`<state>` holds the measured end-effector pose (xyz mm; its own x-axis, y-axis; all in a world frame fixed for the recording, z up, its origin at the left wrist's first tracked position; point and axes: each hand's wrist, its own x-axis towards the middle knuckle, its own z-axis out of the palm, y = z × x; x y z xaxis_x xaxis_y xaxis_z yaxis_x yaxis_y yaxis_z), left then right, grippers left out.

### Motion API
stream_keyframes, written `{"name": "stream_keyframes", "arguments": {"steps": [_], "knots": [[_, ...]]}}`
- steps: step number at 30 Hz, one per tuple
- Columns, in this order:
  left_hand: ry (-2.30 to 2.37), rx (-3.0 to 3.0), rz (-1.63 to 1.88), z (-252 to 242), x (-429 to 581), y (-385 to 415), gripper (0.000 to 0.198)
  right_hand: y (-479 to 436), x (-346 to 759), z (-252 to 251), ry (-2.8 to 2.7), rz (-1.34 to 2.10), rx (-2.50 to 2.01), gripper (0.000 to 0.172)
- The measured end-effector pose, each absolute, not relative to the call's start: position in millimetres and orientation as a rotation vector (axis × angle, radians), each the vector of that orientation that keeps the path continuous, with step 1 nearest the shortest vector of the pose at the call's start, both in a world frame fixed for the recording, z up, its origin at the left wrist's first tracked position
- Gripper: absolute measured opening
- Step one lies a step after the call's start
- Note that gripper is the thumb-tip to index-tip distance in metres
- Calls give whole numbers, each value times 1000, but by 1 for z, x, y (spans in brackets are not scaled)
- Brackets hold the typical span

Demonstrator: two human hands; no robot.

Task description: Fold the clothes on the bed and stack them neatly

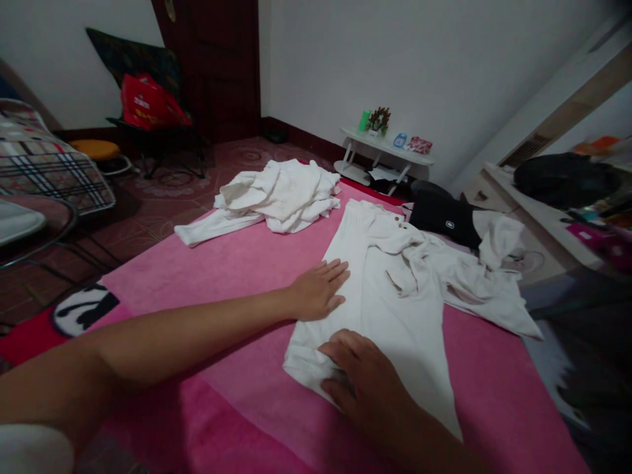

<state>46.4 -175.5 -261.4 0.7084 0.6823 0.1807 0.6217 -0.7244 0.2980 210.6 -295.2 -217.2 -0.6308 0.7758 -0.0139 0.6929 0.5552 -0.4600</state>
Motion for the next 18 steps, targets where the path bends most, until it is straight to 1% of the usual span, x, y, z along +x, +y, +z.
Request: {"name": "stream_keyframes", "arguments": {"steps": [4,7,8,10,12,15,16,18], "knots": [[845,2558,437,-250,10,-218,57,-299,216,-224,-2491,595,-1114,16],[803,2276,568,-235,-10,-242,35,-295,216,-221,-2311,641,-1149,12],[834,2177,627,-229,-14,-249,31,-293,216,-218,-2243,660,-1192,11],[941,2049,716,-218,-19,-261,29,-289,216,-212,-2133,678,-1263,10],[1039,2041,729,-208,-19,-272,28,-286,216,-206,-2070,678,-1293,8],[1149,2090,650,-200,-12,-285,39,-285,215,-201,-2029,659,-1279,8],[1169,2101,618,-199,-9,-287,40,-285,215,-201,-2020,651,-1272,8],[1202,2092,576,-201,-3,-290,33,-286,215,-200,-2008,644,-1258,9]]}}
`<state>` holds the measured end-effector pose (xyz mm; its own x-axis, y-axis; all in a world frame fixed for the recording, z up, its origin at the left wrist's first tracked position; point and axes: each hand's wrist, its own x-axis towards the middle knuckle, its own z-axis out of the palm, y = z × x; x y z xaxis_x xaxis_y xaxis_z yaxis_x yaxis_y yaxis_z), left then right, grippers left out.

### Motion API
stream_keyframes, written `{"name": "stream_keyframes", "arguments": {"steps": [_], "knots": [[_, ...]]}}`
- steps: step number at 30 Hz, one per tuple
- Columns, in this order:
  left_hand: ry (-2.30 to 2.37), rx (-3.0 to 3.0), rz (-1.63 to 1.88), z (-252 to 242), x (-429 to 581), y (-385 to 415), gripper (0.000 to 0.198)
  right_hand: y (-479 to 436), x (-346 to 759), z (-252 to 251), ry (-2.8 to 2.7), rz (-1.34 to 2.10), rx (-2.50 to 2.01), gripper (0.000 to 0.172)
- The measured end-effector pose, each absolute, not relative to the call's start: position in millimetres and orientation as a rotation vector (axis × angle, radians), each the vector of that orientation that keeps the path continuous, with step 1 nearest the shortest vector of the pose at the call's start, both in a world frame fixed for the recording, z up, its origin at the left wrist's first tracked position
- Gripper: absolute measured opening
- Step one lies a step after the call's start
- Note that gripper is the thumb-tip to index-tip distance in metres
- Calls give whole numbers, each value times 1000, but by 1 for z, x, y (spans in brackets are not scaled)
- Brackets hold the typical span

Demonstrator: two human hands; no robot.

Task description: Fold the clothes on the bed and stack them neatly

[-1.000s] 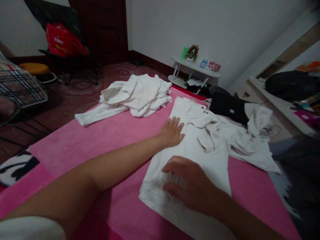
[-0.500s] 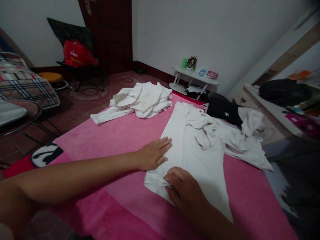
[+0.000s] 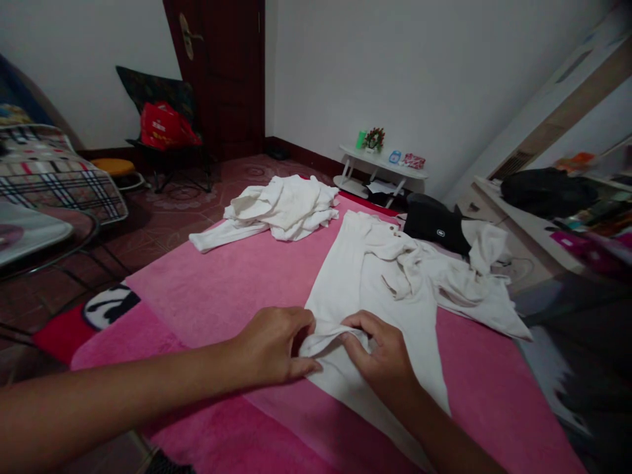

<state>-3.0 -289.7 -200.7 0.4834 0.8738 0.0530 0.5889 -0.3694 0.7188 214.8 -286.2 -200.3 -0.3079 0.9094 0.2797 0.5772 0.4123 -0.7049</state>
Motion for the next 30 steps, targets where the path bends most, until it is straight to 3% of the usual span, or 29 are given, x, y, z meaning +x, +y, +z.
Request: {"name": "stream_keyframes", "arguments": {"steps": [5,9,14,19,23,27,30], "knots": [[1174,1913,599,-209,5,-288,30,-288,219,-199,-1990,636,-1220,10],[1159,1905,684,-214,6,-288,11,-286,222,-196,-2007,669,-1158,12],[1146,2127,775,-216,5,-290,24,-282,226,-195,-2073,735,-996,23],[1232,2228,293,-201,-2,-298,12,-291,228,-199,-2289,826,-1008,28],[1014,2294,5,-164,-8,-293,10,-301,228,-202,-2455,922,-1092,25],[961,2385,184,-139,15,-251,16,-301,226,-204,-2445,936,-1127,27],[1185,2526,415,-153,55,-194,21,-294,222,-211,-2495,963,-1119,25]]}}
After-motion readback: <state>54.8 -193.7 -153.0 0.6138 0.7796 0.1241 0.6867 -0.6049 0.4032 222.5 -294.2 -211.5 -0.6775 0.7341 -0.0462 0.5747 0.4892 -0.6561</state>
